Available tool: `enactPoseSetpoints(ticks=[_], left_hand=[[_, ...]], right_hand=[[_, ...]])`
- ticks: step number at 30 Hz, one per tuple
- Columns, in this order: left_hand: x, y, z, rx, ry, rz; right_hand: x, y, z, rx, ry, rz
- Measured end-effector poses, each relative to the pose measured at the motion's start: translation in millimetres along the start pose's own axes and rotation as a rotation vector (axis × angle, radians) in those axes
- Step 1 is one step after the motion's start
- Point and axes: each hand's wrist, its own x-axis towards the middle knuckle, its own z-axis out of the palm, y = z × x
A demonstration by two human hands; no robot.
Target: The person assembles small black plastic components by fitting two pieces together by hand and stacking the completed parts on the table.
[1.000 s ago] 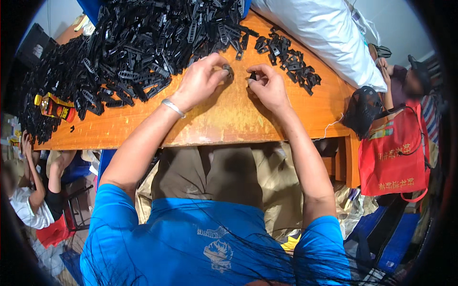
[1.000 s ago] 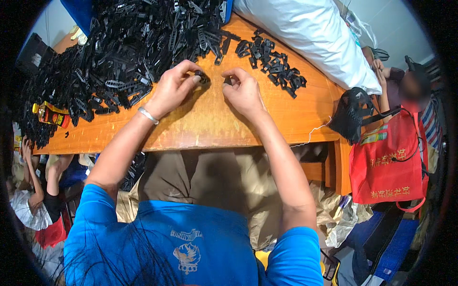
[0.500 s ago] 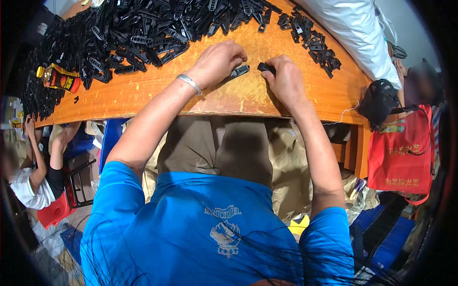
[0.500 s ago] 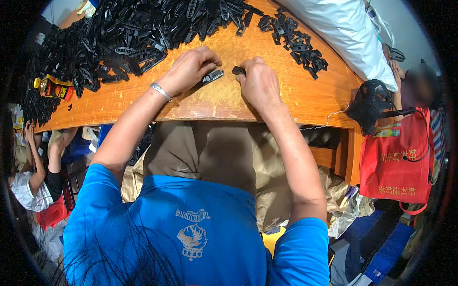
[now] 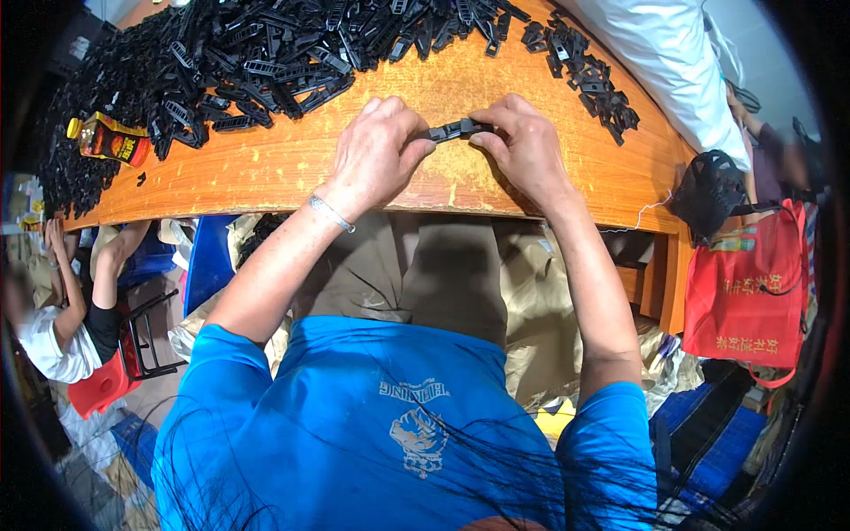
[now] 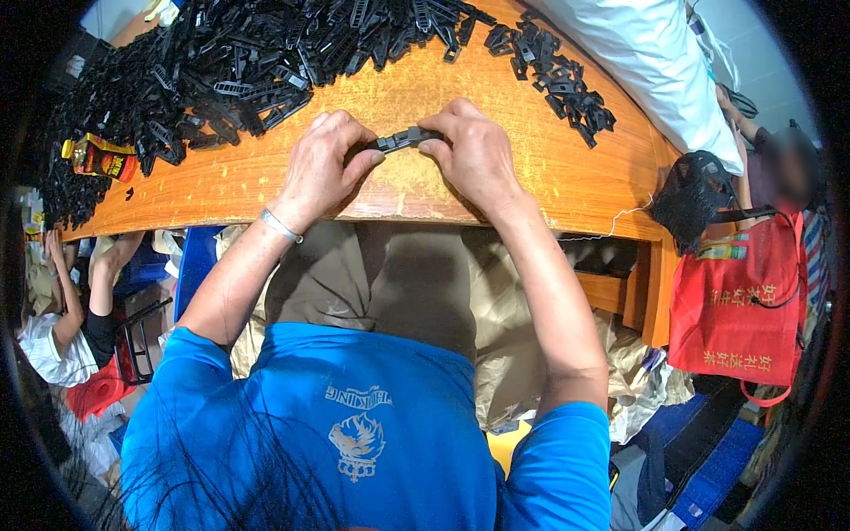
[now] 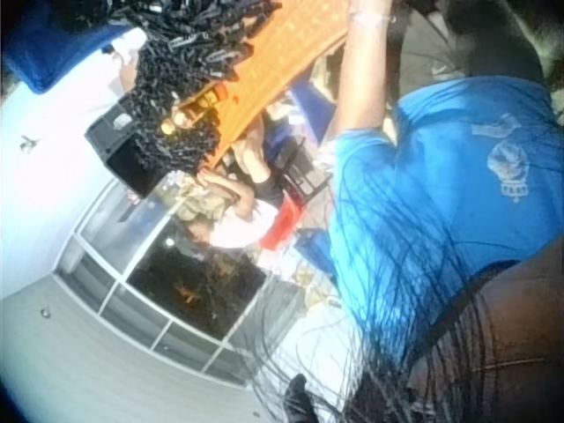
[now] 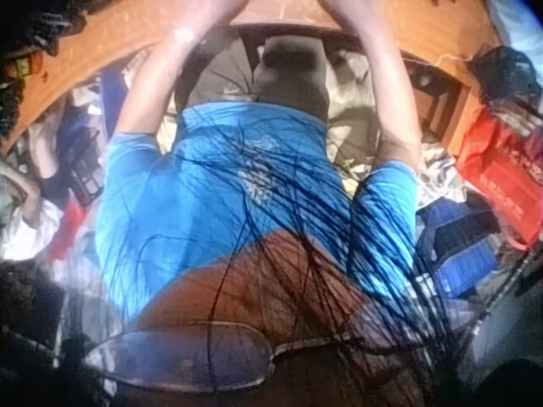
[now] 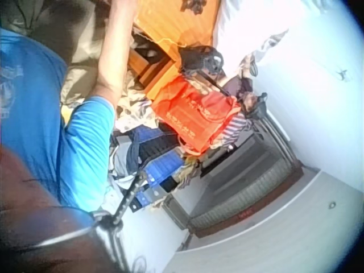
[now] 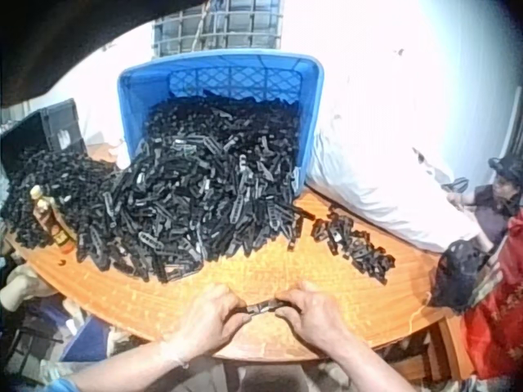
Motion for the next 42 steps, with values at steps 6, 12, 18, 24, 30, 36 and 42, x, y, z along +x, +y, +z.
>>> enactPoseSetpoints(ticks=[6,12,18,24,30,36,42], left_hand=[[4,-4,3,-0.015,0.032,0.032],[11,-12,9,-0.037,0.059,0.047],[9,-13,10,-0.062,0.069,0.048],[10,-13,10,-0.067,0.069,0.034],[15,-12,16,-0.098,0.098,0.032],[3,-23,-5,-0.013,-0.006,0.028],[-107,-57,-141,-0.012,-0.185,-0.504]], right_hand=[[14,6,-3,-0.035,-0.031,-0.122],[37,22,-3,0.003,-0.117,-0.277],[26,18,-1,0.115,-0.067,-0.187],[25,26,5,0.098,-0.032,-0.244],[26,3,29,0.026,0.063,-0.277],[18,-13,31,-0.018,0.017,-0.285],[14,14,7,0.072,0.134,-0.153]])
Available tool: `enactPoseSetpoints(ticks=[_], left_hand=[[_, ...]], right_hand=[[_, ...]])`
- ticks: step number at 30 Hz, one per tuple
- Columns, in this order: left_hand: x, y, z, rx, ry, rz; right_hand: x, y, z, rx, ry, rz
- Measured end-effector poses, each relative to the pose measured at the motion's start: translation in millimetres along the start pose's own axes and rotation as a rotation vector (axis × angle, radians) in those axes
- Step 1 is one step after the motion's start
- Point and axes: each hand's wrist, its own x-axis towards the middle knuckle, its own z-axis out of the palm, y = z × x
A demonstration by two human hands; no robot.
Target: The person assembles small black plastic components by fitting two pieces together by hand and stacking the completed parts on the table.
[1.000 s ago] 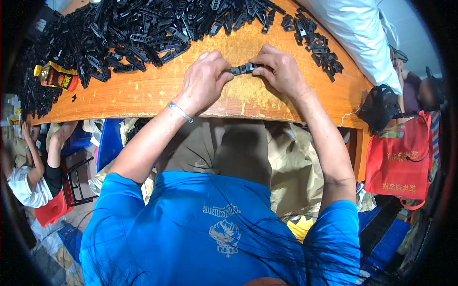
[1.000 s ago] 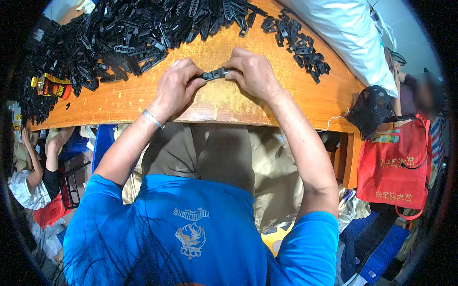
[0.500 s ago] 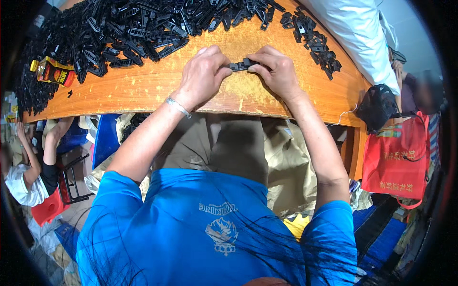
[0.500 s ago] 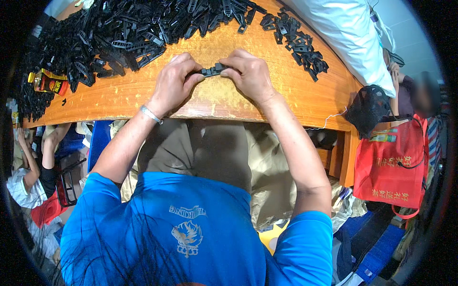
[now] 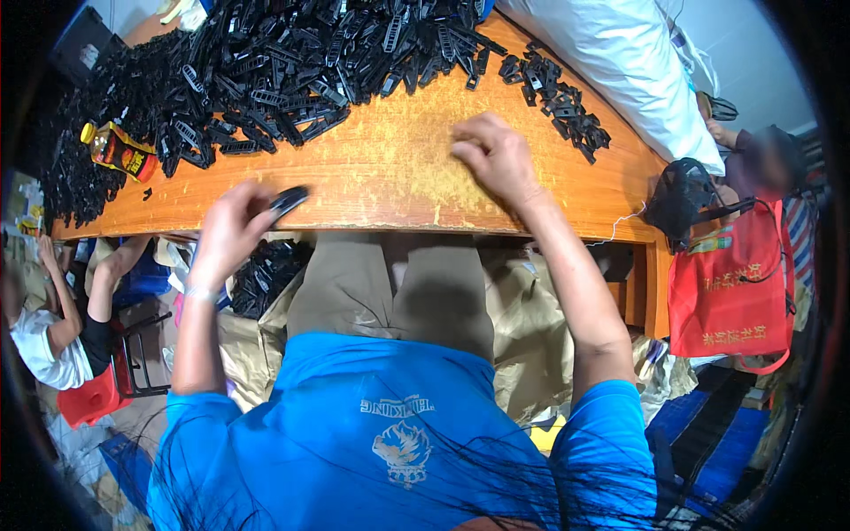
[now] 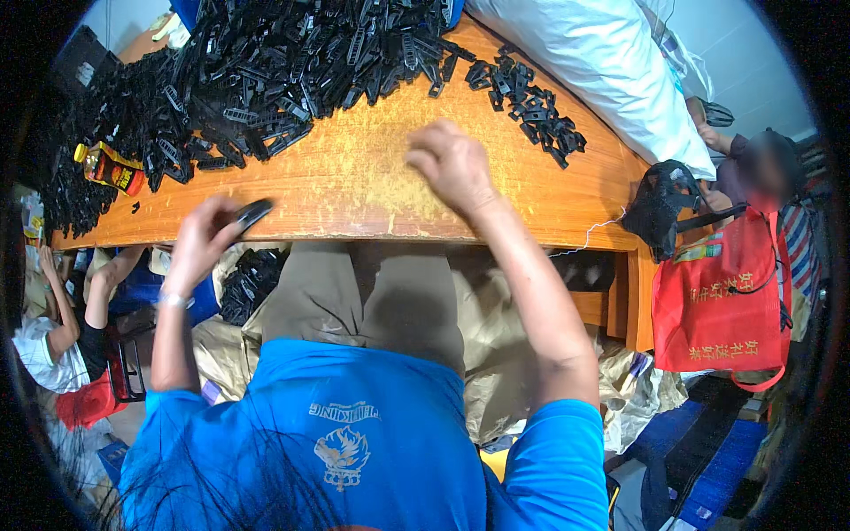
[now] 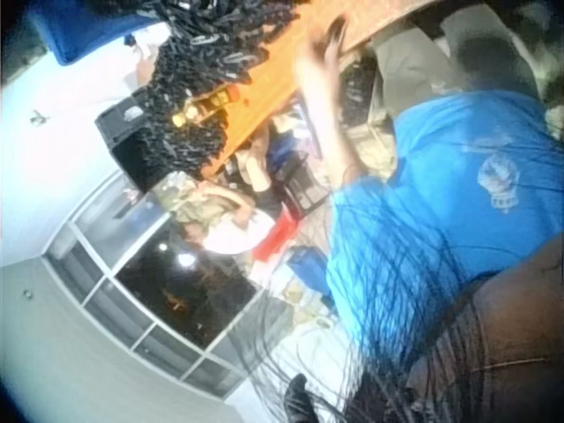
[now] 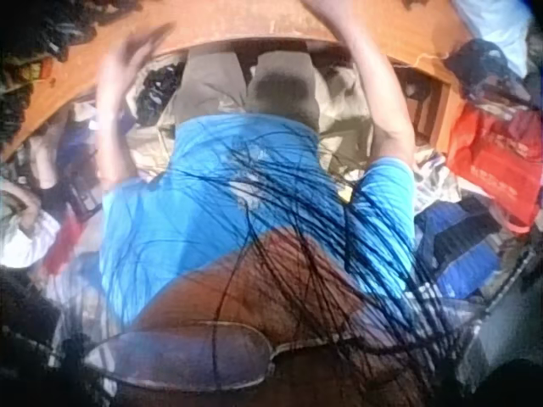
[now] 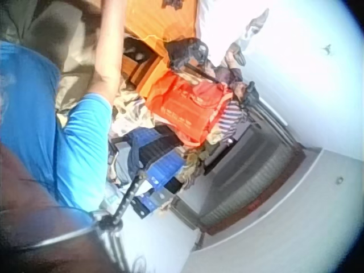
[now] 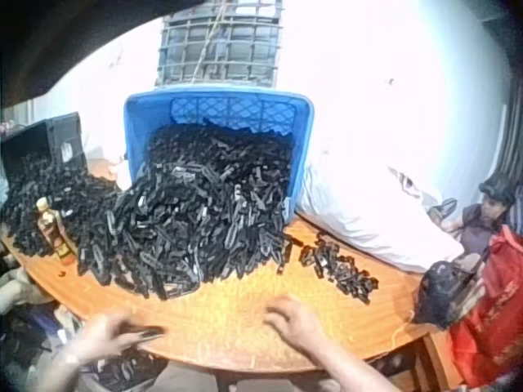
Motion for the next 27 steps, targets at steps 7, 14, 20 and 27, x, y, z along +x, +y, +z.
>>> enactPoseSetpoints(ticks=[7,14,20,27], left_hand=[[27,28,4,0.04,0.267,0.209],[177,132,109,0.167,0.366,0.553],[240,149,144,0.449,0.494,0.56],[209,152,146,0.357,0.448,0.556]], right_hand=[[63,55,-2,-0.387,0.037,0.053],[100,65,-5,-0.564,-0.226,-0.06],[78,57,-17,-0.45,-0.138,0.038],[22,37,-8,0.017,0.112,0.144]])
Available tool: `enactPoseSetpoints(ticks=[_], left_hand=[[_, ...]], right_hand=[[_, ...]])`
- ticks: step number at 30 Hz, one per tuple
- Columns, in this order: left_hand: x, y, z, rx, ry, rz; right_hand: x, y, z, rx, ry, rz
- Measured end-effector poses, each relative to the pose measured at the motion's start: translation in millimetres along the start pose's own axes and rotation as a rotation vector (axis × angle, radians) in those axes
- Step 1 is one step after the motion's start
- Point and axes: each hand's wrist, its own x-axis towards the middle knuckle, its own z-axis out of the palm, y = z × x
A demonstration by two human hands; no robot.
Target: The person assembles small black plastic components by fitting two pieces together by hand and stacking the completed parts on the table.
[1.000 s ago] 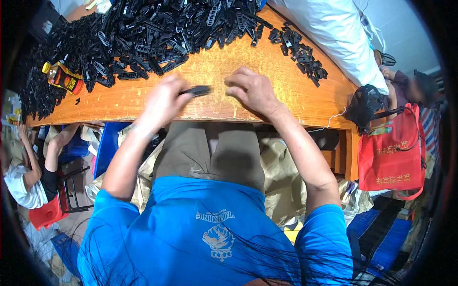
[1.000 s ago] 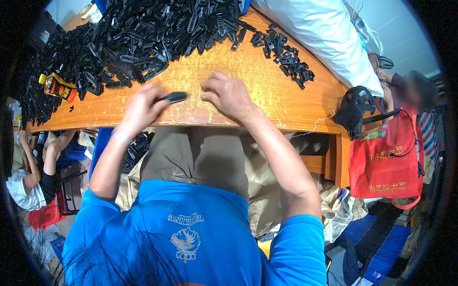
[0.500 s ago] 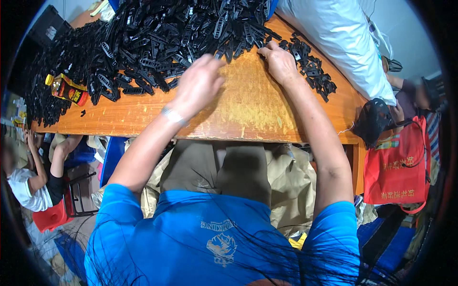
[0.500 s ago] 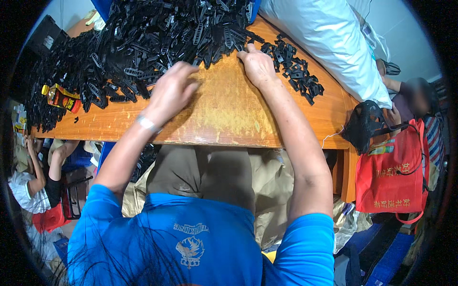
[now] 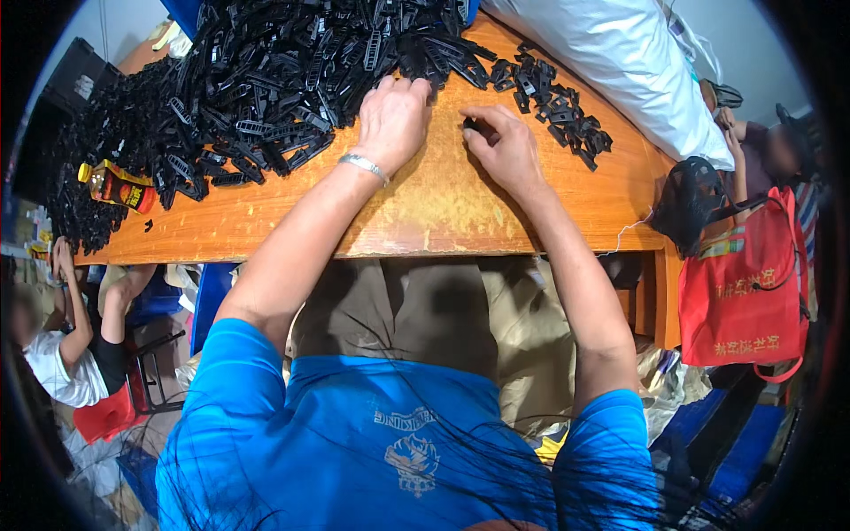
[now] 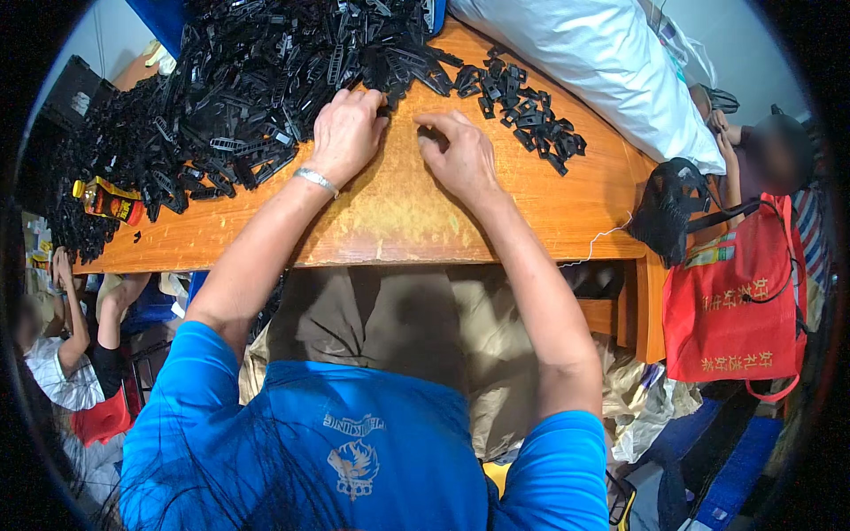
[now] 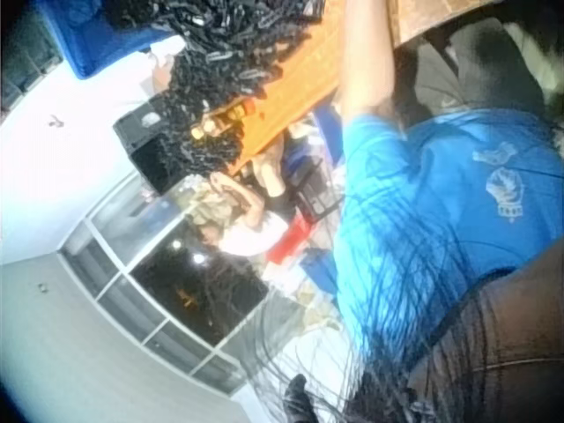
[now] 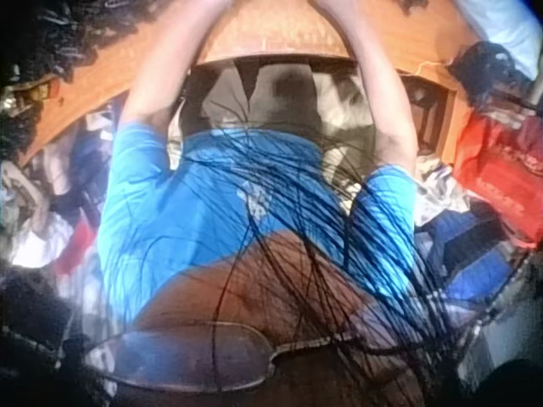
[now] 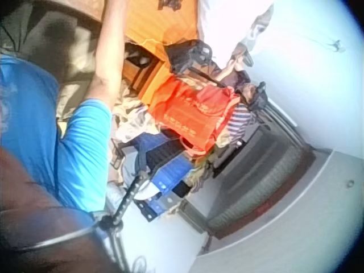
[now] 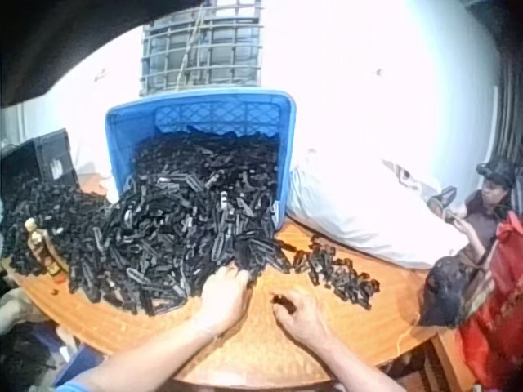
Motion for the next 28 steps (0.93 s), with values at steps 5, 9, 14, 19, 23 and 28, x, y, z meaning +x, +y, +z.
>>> enactPoseSetpoints(ticks=[5,9,14,19,23,28], left_hand=[[-32,26,-29,-0.168,-0.186,-0.178],[-44,42,-49,-0.212,-0.388,-0.265],[-49,28,-42,-0.248,-0.111,0.055],[-48,13,-29,-0.173,-0.114,0.235],[-65,11,-33,-0.437,-0.198,0.043],[-77,8,-27,-0.629,-0.178,-0.117]], right_hand=[[-35,-21,-10,-0.044,-0.04,0.153],[-51,-25,-18,-0.202,-0.049,0.074],[-52,-30,-24,-0.35,-0.114,0.05],[-47,-37,-26,-0.43,-0.217,0.128],[-52,-38,-20,-0.236,-0.113,0.049],[-48,-41,-12,-0.18,-0.166,0.075]])
